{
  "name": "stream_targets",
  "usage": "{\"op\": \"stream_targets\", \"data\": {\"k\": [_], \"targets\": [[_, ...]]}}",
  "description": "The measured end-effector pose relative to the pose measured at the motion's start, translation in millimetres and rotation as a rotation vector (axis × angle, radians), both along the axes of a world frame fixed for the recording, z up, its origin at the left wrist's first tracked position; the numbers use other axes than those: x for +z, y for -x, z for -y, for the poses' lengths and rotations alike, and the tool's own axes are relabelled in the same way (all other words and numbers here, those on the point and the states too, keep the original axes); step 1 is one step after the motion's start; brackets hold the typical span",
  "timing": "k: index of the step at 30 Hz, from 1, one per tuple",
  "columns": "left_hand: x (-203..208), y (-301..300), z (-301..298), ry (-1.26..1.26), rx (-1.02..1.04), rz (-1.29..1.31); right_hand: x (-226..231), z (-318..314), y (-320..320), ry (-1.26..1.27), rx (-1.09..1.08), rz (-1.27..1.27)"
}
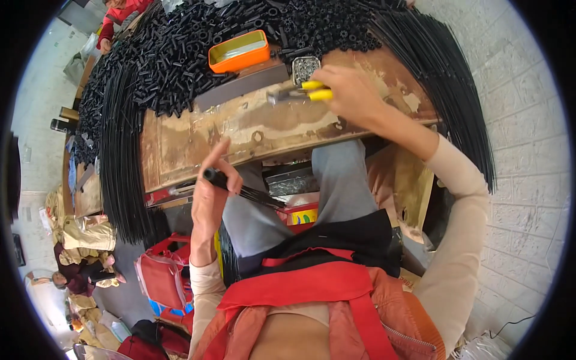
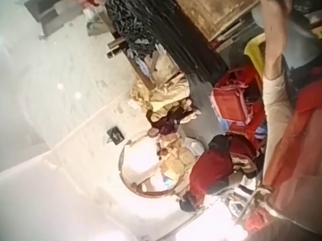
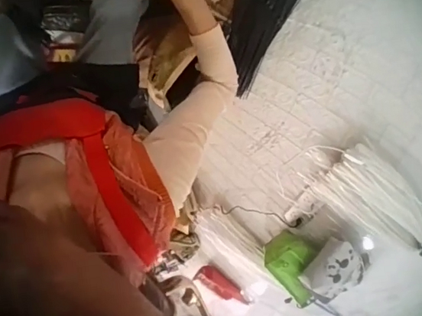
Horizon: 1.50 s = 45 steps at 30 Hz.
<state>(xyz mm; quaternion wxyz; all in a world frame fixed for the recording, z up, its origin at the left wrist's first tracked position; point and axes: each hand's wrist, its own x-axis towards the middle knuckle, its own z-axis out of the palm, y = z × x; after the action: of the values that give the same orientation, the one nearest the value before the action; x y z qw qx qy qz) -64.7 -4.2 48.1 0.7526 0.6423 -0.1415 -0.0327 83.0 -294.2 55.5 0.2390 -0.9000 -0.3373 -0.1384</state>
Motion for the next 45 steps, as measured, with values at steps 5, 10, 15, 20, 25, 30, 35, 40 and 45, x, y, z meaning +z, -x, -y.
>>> {"op": "stream_targets", "data": {"k": [5,10,15,20,25,30,35,40,45], "targets": [[-10,-11,1,0.020,0.022,-0.079,-24,-9,-51,0.181,-0.032,0.119],[-15,-16,6,-0.004,-0.002,-0.088,-31,-10,-63,0.196,-0.051,0.114],[-16,-4,20,-0.020,0.002,-0.037,-19,-9,-73,-0.005,-0.124,-0.135],[-5,11,29,0.001,-0.002,-0.041,-4,-2,-75,-0.765,-0.116,-1.150],[-4,29,33,0.018,0.039,-0.025,6,-14,-8,-1.007,0.095,-1.527],[2,38,45,-0.002,0.124,0.039,20,-61,108,-1.183,0.175,-1.404],[12,50,46,0.042,0.022,0.038,19,-77,159,-1.094,0.312,-1.111],[11,57,39,0.077,0.038,0.048,23,-78,170,-1.128,0.308,-0.949],[15,62,41,0.046,-0.030,0.071,17,-72,177,-1.030,0.309,-0.801]]}}
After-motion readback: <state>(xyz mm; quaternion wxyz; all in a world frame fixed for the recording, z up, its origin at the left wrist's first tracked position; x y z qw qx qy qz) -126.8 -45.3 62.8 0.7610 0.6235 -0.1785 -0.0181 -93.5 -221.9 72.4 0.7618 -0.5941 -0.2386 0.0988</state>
